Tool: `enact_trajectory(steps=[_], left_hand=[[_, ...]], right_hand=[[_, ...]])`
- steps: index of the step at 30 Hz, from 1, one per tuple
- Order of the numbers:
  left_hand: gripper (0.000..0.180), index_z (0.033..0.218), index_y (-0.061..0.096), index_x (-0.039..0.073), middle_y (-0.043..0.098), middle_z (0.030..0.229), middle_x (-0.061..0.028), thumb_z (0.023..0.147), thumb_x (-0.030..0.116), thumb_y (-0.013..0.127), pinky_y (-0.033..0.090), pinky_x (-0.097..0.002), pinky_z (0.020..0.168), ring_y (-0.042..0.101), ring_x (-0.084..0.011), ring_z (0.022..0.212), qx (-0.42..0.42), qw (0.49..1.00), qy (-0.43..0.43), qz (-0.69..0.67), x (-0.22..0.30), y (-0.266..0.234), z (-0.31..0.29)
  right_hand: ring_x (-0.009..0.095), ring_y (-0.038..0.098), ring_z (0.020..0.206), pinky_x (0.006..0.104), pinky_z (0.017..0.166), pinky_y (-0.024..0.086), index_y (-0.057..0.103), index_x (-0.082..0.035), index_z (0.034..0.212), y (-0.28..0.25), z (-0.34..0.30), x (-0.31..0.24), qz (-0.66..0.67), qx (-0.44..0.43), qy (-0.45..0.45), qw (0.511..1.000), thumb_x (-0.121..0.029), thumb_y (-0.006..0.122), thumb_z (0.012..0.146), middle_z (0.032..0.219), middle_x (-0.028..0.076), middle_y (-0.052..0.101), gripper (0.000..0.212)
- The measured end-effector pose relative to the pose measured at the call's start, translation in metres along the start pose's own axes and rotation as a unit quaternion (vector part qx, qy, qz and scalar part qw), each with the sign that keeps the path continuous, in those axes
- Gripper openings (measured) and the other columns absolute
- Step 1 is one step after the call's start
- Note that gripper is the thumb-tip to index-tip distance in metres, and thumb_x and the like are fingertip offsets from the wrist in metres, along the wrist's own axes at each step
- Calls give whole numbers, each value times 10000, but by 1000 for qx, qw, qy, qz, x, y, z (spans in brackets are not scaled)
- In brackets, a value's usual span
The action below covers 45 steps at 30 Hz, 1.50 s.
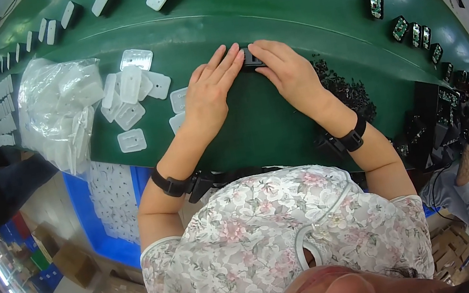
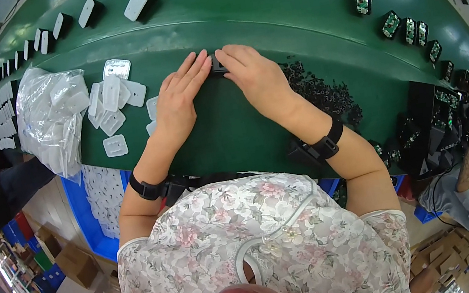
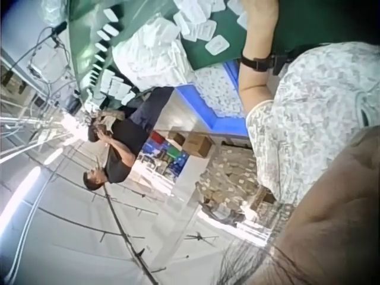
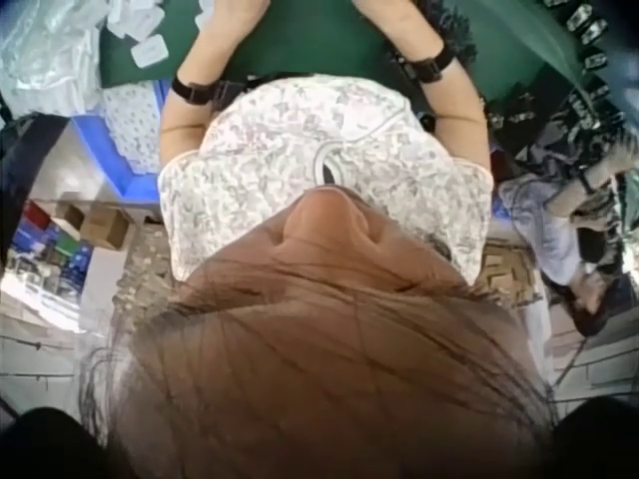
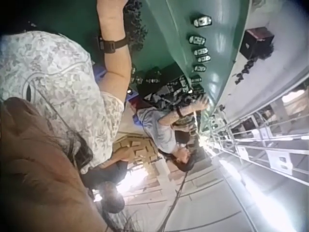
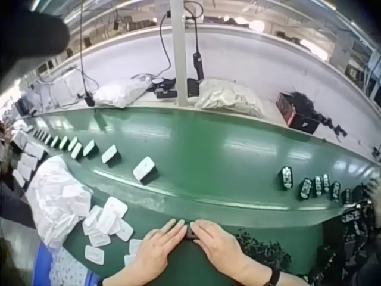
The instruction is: The person assembles electronic devices by picking up a white plastic base, inserting a small black component, and pressing a black housing over the internal circuit board before placing the unit on the workbench.
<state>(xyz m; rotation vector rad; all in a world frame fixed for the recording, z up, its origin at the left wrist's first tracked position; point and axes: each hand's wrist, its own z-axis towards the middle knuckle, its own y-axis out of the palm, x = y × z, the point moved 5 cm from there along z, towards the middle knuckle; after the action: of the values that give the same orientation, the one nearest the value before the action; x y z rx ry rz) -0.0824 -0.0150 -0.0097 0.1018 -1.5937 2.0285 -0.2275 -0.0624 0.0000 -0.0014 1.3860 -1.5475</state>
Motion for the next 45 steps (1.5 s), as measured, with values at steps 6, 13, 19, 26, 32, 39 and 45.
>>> enact_trajectory(steps=[6,13,19,26,32,39,45], left_hand=[[516,1239,536,68,545,1268,-85,732,16,614,430,-373,892,547,-256,1085,40,999,7,-26,3,1,7],[252,1039,629,7,643,861,-137,818,125,656,496,-338,725,616,-264,802,89,948,-166,-255,-19,9,32],[259,1063,627,-4,670,866,-103,849,141,643,488,-262,689,603,-131,737,18,905,-212,-368,-8,10,34],[290,1053,634,-26,649,796,-47,876,204,624,476,-228,642,583,-93,678,3,895,-193,-403,-16,22,76],[350,1069,586,-73,681,872,-118,928,247,553,481,-212,601,625,-123,667,39,828,-306,-468,-118,46,122],[349,1083,542,-28,681,909,-127,941,291,533,464,-200,562,616,-117,666,-30,830,-359,-425,-147,50,158],[363,1043,517,-30,591,651,-40,918,307,574,365,-203,435,498,-97,495,-61,861,-403,-304,-150,37,148]], right_hand=[[289,575,996,353,822,488,585,-56,1126,-11,11,16,28,-28,8,999,-78,679,748,1083,115,603,390],[182,591,959,290,806,484,587,-55,1176,-23,25,27,284,-49,110,951,-133,655,831,1045,96,615,360],[158,593,888,271,748,494,573,-48,1183,-38,12,25,184,-61,109,975,-137,654,828,1023,92,618,374],[216,598,931,317,822,484,542,-54,1213,-67,7,42,126,23,79,989,-141,664,820,1110,114,604,421],[319,514,1171,389,978,439,554,-51,1197,-79,-68,-12,70,-29,-105,992,11,564,806,1282,162,515,396],[239,439,1261,333,894,491,504,-86,1253,-7,-159,-27,203,-165,-66,963,-60,551,849,1357,73,466,407],[244,471,1230,340,902,493,541,-80,1209,-26,-144,-13,218,-111,-8,969,-22,584,805,1309,83,506,411]])
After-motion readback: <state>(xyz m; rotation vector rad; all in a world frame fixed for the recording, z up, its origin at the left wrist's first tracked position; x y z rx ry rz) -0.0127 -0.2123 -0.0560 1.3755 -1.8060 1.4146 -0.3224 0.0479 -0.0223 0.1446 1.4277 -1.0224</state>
